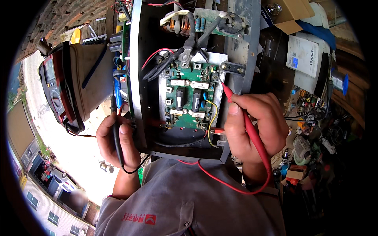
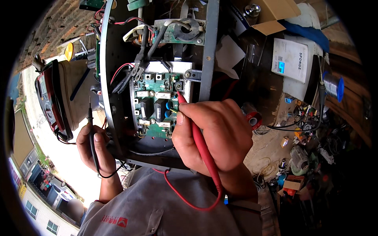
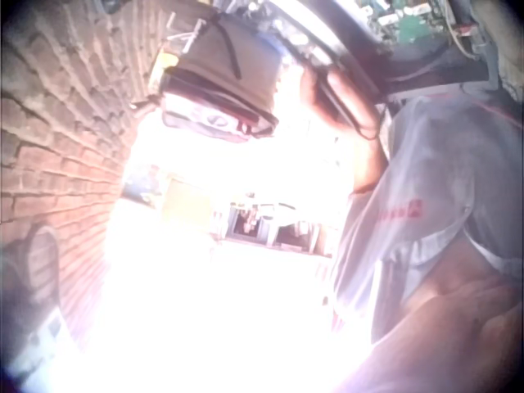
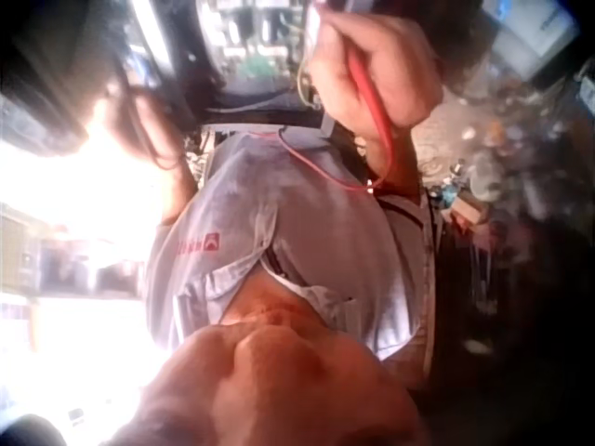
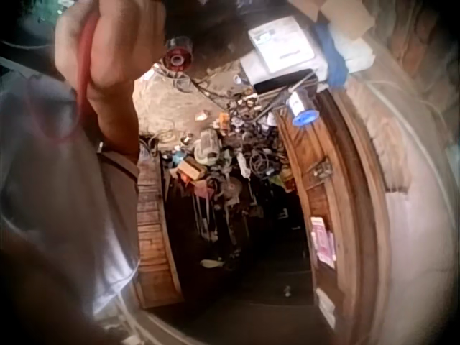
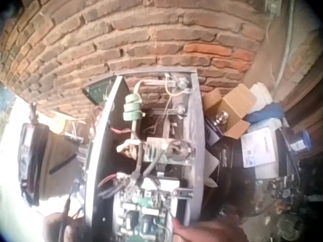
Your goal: The person uses a digital multimeter to test various points on an exposed circuit board inside a metal chassis. They systematically touch the red and black probes to different components and connection points on the board, checking for electrical continuity or voltage. The person occasionally adjusts the multimeter dial and repositions the probes to different areas of the circuit board.
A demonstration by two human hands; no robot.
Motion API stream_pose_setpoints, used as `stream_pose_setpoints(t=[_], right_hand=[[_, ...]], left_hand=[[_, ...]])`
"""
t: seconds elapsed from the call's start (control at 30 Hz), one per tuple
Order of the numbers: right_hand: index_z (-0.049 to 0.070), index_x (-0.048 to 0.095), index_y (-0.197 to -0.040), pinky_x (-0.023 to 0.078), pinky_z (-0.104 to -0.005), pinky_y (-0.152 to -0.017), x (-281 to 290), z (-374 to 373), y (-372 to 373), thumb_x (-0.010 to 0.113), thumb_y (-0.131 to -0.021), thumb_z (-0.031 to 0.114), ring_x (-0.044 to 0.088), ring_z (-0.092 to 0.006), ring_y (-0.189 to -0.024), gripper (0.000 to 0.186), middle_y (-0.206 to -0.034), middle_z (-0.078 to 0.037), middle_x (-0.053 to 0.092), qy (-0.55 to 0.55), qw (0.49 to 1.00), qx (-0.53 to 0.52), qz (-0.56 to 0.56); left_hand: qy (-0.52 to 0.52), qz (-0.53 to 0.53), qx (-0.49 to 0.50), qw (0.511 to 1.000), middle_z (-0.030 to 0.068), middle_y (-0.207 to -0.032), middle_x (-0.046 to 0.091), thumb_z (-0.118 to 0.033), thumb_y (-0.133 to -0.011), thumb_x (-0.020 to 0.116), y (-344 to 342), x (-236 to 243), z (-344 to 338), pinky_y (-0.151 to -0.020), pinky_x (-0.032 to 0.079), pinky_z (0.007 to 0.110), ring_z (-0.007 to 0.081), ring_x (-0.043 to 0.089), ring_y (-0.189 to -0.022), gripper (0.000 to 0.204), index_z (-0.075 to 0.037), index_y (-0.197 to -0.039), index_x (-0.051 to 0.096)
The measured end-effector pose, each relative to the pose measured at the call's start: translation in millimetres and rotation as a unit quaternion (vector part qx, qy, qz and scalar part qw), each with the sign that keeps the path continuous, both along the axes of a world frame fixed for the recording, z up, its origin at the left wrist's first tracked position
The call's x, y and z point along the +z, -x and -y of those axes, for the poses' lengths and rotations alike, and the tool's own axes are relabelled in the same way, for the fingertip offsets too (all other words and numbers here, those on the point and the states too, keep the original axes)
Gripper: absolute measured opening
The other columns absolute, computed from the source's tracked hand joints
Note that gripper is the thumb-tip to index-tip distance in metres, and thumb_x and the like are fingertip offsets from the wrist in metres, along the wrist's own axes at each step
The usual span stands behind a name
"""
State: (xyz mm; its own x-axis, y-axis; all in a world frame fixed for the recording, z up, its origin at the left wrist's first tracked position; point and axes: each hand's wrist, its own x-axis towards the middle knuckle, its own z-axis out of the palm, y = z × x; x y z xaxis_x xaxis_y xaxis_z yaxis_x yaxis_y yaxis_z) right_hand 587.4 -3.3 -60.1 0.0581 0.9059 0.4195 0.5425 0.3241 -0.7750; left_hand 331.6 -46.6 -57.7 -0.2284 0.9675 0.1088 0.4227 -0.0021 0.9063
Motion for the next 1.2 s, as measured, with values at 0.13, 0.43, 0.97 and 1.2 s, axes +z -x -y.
stream_pose_setpoints(t=[0.13,0.43,0.97,1.2], right_hand=[[-0.004,0.066,-0.099,0.048,-0.0307,-0.058,7,0,-6,0.074,-0.073,-0.005,0.063,-0.0224,-0.068,0.027,-0.079,-0.013,0.067,0.08,0.994,-0.023,-0.071],[-0.002,0.064,-0.091,0.047,-0.0296,-0.052,0,-10,-9,0.071,-0.075,0.0,0.059,-0.0209,-0.059,0.018,-0.074,-0.01,0.064,0.047,0.998,-0.021,-0.03],[-0.001,0.064,-0.081,0.043,-0.0285,-0.044,-6,-45,-16,0.07,-0.065,-0.006,0.055,-0.0199,-0.05,0.018,-0.065,-0.009,0.056,0.054,0.995,0.079,-0.015],[-0.002,0.064,-0.082,0.045,-0.0299,-0.047,1,-48,-13,0.07,-0.067,-0.007,0.057,-0.0226,-0.052,0.017,-0.065,-0.01,0.056,0.109,0.991,0.073,-0.026]], left_hand=[[0.005,-0.029,0.005,1.0,0.0122,-0.091,0.062,-0.01,-0.095,0.059,-1,0,2,-0.069,0.044,0.023,0.0111,0.054,-0.074,0.032,0.005,-0.122,0.05],[0.024,-0.051,0.007,0.998,0.0139,-0.09,0.062,-0.009,-0.095,0.058,-1,3,2,-0.07,0.045,0.024,0.0124,0.054,-0.073,0.03,0.006,-0.12,0.05],[0.038,-0.082,0.02,0.996,0.0089,-0.088,0.06,-0.018,-0.097,0.06,-2,3,2,-0.066,0.042,0.023,0.0106,0.051,-0.071,0.034,0.002,-0.123,0.051],[0.042,-0.066,-0.003,0.997,0.0132,-0.085,0.061,-0.005,-0.094,0.056,0,2,-1,-0.07,0.044,0.025,0.0136,0.054,-0.073,0.029,0.005,-0.12,0.051]])
